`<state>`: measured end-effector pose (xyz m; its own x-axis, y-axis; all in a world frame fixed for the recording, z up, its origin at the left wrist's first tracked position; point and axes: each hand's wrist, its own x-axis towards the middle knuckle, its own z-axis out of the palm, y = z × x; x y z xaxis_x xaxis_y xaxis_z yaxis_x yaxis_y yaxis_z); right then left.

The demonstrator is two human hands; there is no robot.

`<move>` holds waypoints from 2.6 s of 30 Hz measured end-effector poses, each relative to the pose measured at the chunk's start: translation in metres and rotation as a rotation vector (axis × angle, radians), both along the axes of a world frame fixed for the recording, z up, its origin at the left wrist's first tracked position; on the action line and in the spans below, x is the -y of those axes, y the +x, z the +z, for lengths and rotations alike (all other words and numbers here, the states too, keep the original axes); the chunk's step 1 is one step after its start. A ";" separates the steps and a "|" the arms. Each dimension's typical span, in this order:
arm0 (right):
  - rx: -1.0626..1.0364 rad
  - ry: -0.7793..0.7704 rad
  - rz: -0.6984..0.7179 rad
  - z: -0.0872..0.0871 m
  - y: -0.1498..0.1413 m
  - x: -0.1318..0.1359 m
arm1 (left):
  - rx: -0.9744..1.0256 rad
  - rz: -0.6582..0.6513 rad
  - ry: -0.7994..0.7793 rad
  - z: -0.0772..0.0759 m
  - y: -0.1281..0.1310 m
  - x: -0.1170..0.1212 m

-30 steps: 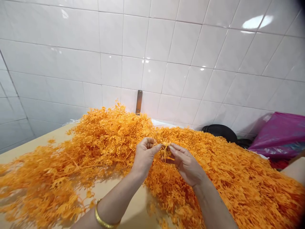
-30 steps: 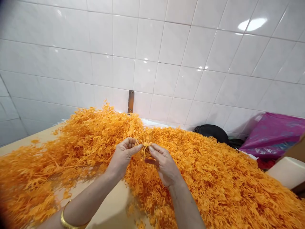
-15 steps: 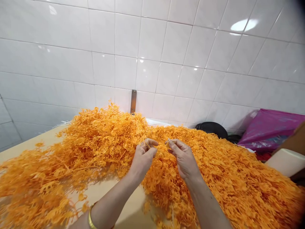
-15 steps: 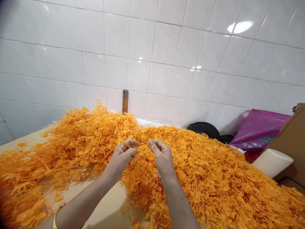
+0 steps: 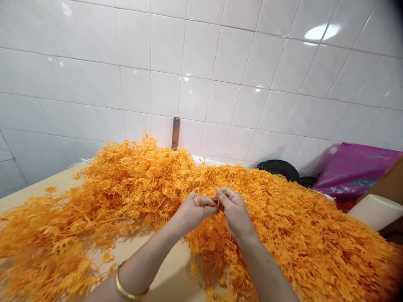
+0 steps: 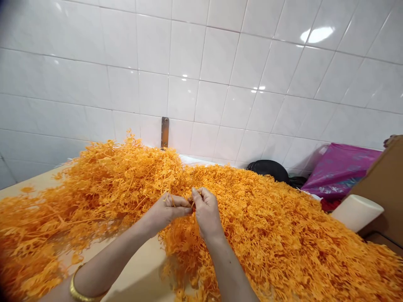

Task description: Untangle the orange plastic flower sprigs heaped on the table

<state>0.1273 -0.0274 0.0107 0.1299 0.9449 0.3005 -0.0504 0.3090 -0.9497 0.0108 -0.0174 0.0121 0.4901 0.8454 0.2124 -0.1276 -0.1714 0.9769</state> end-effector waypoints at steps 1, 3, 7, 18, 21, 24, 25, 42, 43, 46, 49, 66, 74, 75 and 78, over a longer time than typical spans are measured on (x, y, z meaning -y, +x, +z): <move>-0.053 -0.033 0.002 -0.001 0.000 -0.001 | 0.008 -0.010 -0.025 0.002 -0.002 0.000; -0.133 -0.072 0.005 -0.002 -0.002 -0.002 | 0.025 -0.021 -0.068 0.005 -0.005 0.000; -0.242 -0.085 -0.009 -0.002 -0.002 -0.005 | 0.036 -0.063 -0.143 0.007 -0.009 0.000; -0.396 -0.106 -0.177 -0.005 -0.006 -0.018 | 0.136 -0.068 -0.220 -0.003 -0.005 -0.004; -0.493 -0.116 -0.232 0.001 0.026 -0.020 | 0.164 -0.125 -0.251 0.002 -0.009 -0.002; -0.576 -0.085 -0.429 0.015 0.071 -0.013 | 0.259 -0.084 -0.277 0.005 -0.016 -0.006; -0.566 -0.015 -0.483 0.020 0.081 -0.010 | 0.323 -0.046 -0.302 0.005 -0.019 -0.009; 0.531 0.037 -0.134 0.024 0.047 0.003 | 0.540 -0.173 -0.275 -0.003 -0.019 -0.017; 0.509 0.023 -0.020 0.025 0.043 0.005 | 0.513 -0.174 -0.259 -0.003 -0.018 -0.016; 0.501 -0.014 0.296 0.029 0.029 0.013 | 0.437 -0.160 -0.185 -0.003 -0.017 -0.014; 0.523 0.025 0.357 0.027 0.020 0.015 | 0.373 -0.087 -0.114 -0.001 -0.015 -0.012; 0.497 0.287 -0.288 0.021 -0.002 0.020 | 0.070 0.044 -0.399 0.011 -0.014 -0.004; 0.285 0.156 -0.028 0.027 0.005 0.021 | 0.253 0.019 -0.391 0.007 -0.012 -0.008; 0.243 0.156 -0.099 0.027 0.011 0.018 | 0.260 0.008 -0.365 0.008 -0.012 -0.007; 0.203 0.115 -0.111 0.022 0.021 0.010 | 0.313 -0.020 -0.358 0.012 -0.014 -0.005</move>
